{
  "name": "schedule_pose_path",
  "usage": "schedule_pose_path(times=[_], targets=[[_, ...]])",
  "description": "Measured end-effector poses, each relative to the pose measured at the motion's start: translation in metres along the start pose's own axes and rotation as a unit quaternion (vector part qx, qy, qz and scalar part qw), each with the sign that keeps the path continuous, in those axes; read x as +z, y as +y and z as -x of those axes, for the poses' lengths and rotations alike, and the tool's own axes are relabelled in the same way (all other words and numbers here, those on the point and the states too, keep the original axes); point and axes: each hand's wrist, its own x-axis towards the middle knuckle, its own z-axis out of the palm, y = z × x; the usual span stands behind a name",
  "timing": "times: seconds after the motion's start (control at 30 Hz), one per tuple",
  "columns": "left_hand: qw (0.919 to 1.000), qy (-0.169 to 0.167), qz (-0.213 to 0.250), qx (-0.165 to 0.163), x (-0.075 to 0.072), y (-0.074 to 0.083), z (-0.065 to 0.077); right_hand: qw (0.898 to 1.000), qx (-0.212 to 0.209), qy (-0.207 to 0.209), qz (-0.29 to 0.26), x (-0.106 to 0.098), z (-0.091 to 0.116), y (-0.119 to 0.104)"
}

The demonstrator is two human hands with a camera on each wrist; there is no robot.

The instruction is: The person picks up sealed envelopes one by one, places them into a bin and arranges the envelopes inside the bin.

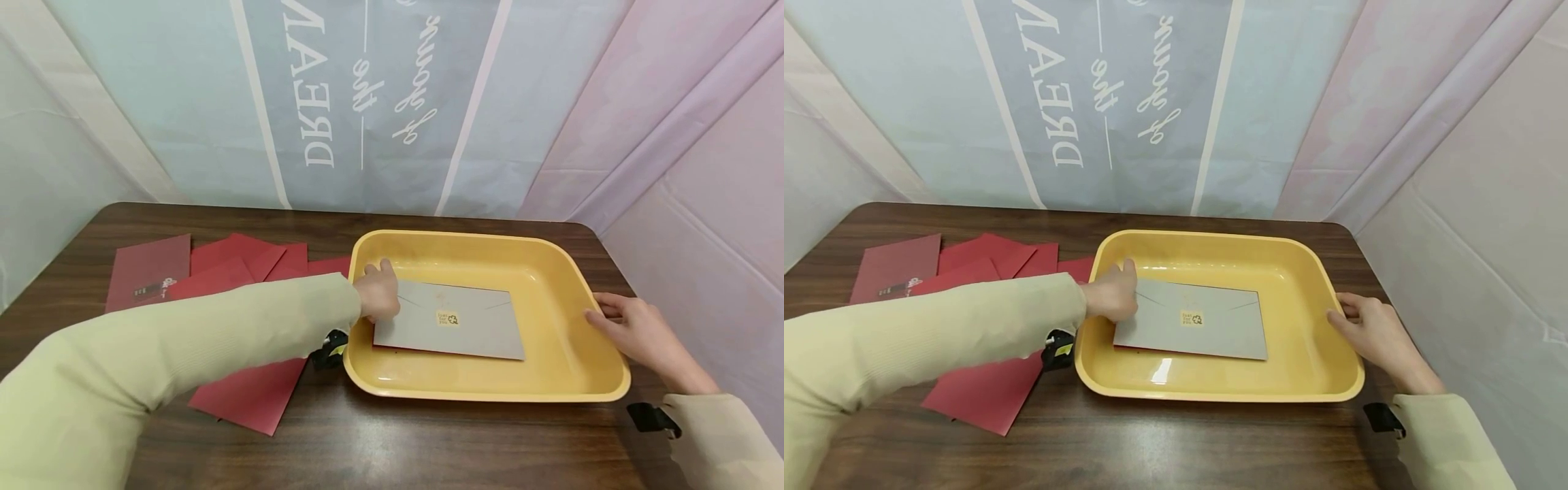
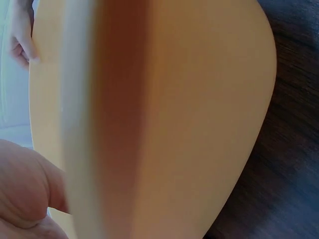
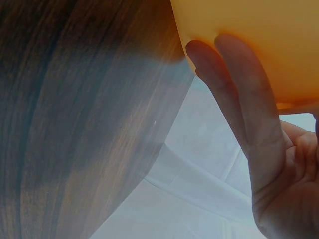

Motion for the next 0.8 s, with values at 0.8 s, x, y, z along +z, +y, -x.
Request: schedule_pose_path(times=[0.8], targets=[[0.9998,0.015,-0.006,0.014,-0.011,0.001,0.004,1.0,0.001,-0.003,0.002,0.0,0.0,-0.001]])
